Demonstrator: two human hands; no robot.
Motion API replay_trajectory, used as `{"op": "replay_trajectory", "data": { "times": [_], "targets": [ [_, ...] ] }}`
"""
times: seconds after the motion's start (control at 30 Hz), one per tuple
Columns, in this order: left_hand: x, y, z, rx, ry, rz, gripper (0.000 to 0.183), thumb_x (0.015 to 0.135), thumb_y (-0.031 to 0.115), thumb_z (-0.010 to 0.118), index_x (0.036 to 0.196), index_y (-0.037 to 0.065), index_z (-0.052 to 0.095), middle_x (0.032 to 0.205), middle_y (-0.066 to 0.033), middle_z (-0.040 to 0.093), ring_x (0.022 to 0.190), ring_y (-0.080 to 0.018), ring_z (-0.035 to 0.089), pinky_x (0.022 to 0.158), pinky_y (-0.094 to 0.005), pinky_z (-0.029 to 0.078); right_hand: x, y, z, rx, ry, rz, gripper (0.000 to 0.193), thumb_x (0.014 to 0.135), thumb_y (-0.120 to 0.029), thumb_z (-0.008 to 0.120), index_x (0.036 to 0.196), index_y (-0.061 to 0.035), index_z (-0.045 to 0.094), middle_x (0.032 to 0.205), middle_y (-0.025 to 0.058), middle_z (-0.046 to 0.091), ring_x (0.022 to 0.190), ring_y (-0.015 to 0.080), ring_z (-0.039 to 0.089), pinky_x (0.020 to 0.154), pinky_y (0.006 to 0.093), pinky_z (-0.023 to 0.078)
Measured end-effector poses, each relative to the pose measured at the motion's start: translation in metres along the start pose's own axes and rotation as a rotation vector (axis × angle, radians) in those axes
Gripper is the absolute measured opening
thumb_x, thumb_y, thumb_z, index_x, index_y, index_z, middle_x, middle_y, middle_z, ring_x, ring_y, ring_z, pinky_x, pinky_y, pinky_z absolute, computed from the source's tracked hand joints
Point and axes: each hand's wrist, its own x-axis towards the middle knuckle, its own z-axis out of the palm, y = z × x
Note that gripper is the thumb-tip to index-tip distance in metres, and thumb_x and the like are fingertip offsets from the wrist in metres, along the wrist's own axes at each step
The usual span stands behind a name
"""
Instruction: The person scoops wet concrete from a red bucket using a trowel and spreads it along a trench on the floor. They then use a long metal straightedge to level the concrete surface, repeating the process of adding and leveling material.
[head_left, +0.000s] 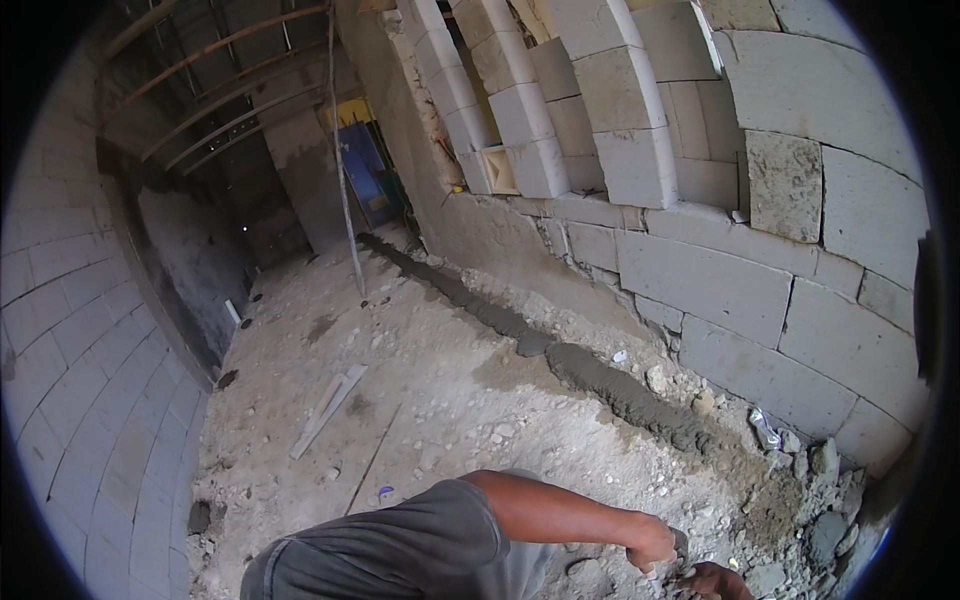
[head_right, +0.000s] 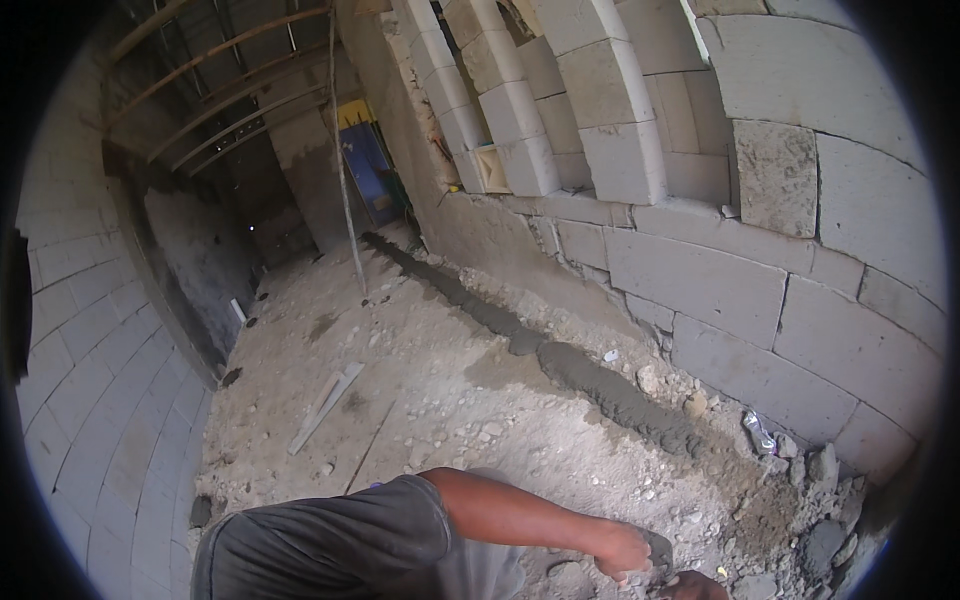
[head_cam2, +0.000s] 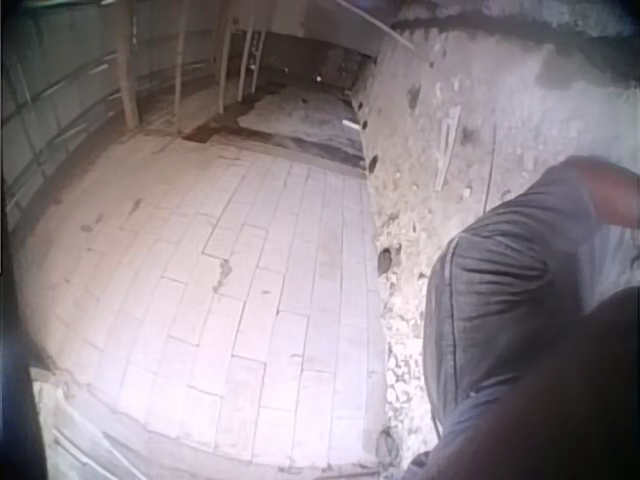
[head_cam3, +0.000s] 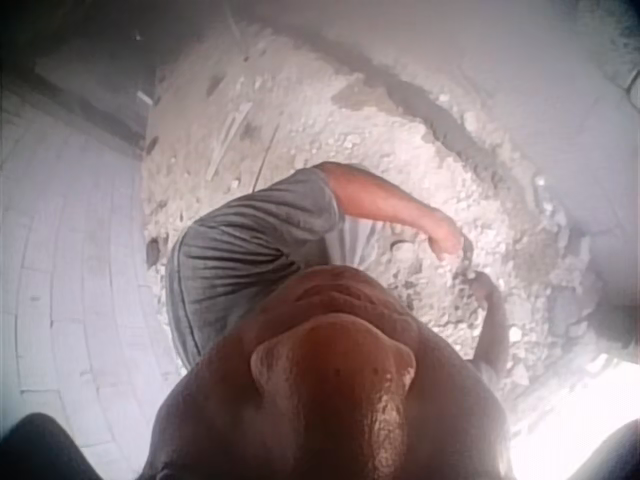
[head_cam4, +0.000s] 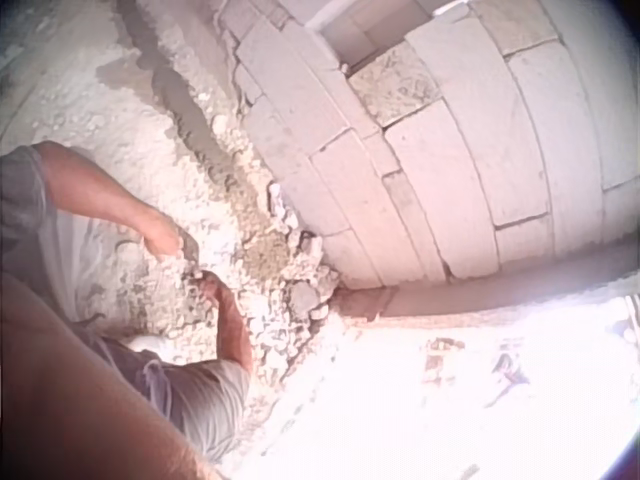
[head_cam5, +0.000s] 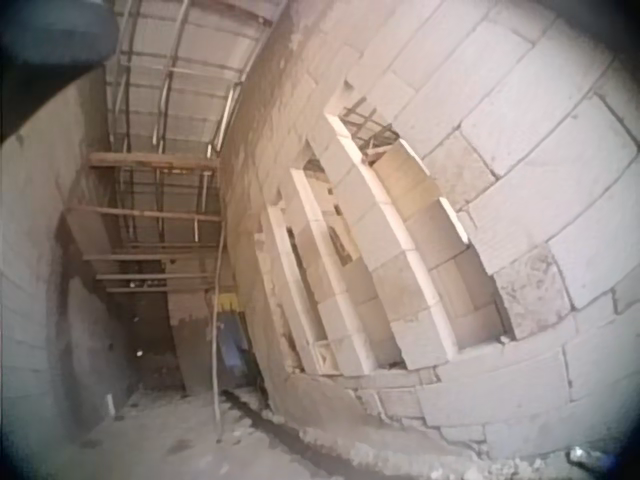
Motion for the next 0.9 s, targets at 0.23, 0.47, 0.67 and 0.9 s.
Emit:
{"op": "replay_trajectory", "data": {
  "times": [0.23,0.47,0.67,0.9],
  "targets": [
    [-0.003,0.003,-0.003,0.011,-0.037,-0.031,0.048,0.077,0.04,0.068,0.104,0.001,0.06,0.099,-0.0203,0.063,0.094,-0.0399,0.062,0.08,-0.0488,0.05,-0.009,-0.008,0.003,-0.121,0.129,0.089,0.036,0.083,-0.026,0.067,0.111,-0.0039,0.065,0.091,0.0108,0.068,0.075,0.0214,0.062,0.069,0.0366,0.049],
    [0.0,-0.001,-0.001,0.009,-0.035,-0.019,0.048,0.078,0.041,0.068,0.104,0.001,0.06,0.097,-0.0203,0.064,0.094,-0.0397,0.062,0.08,-0.0489,0.05,0.014,-0.009,-0.009,-0.469,0.027,0.201,0.052,0.079,-0.039,0.069,0.114,-0.0013,0.062,0.098,0.0145,0.067,0.086,0.0246,0.061,0.078,0.0368,0.047],
    [-0.006,0.002,-0.009,0.002,-0.064,-0.028,0.047,0.079,0.04,0.067,0.104,0.0,0.06,0.097,-0.0207,0.065,0.095,-0.0403,0.062,0.081,-0.049,0.049,0.015,-0.007,-0.012,-0.534,0.028,0.212,0.064,0.076,-0.048,0.07,0.116,0.0008,0.059,0.101,0.0172,0.067,0.093,0.027,0.06,0.084,0.0369,0.046],
    [-0.001,-0.002,0.014,-0.028,0.02,-0.013,0.045,0.076,0.04,0.068,0.097,0.0,0.065,0.092,-0.0205,0.067,0.09,-0.0384,0.064,0.078,-0.0469,0.051,0.009,-0.018,0.003,-0.414,-0.007,0.31,0.062,0.076,-0.048,0.072,0.114,-0.0008,0.061,0.093,0.0153,0.067,0.083,0.0258,0.062,0.077,0.0369,0.049]
  ]
}}
